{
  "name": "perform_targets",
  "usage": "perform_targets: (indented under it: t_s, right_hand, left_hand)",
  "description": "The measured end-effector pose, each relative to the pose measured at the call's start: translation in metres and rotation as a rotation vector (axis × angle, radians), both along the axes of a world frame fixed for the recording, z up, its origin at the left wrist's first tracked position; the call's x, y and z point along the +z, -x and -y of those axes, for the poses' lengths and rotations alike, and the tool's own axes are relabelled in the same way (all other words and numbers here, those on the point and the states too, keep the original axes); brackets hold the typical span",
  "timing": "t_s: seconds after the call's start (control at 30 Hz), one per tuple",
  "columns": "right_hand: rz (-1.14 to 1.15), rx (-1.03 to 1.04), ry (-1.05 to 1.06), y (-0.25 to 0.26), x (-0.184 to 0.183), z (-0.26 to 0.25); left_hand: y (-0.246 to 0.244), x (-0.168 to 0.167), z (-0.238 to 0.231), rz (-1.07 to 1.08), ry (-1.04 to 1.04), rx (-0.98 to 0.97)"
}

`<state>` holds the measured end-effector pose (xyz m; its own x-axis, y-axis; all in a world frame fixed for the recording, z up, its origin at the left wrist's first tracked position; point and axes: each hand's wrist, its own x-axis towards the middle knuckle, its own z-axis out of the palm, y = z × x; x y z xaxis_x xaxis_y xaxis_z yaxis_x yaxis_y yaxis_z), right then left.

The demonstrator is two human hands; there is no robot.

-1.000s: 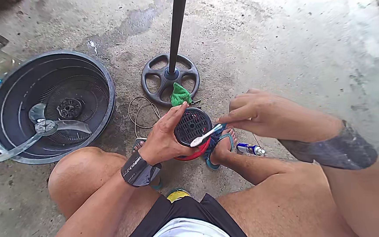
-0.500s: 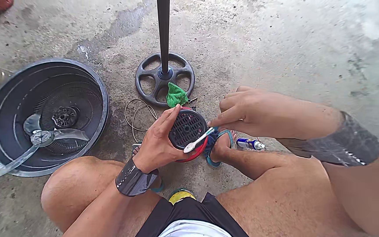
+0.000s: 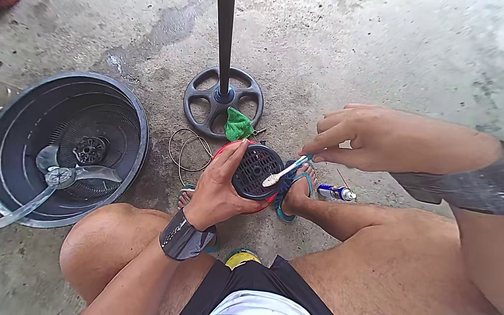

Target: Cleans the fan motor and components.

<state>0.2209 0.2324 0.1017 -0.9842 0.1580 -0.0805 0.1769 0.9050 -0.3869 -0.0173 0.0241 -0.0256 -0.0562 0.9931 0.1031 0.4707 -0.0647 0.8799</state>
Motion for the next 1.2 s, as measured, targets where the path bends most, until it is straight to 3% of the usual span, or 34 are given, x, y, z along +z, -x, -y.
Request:
perform_targets:
  t_s: [0.17, 0.33, 0.53, 0.87, 1.2]
  right_hand:
    - [0.006, -0.018, -0.075, -0.006, 0.015, 0.001]
    - [0.056, 0.014, 0.014, 0.014, -0.004, 0.036]
    - [0.037, -0.114, 0.02, -0.007, 0.014, 0.022]
    - [0.087, -0.134, 0.018, 0.005, -0.009, 0.059]
    - [0.111, -0.134, -0.006, -0.007, 0.003, 0.032]
  left_hand:
    - [-0.001, 0.0, 0.001, 0.015, 0.011, 0.014]
    - [-0.003, 0.0, 0.0, -0.016, 0.016, 0.015]
    - [-0.002, -0.001, 0.003, 0.017, -0.004, 0.039]
    - [-0.004, 0.001, 0.003, -0.003, 0.028, 0.057]
    - [-0.005, 0.001, 0.003, 0.041, 0.038, 0.055]
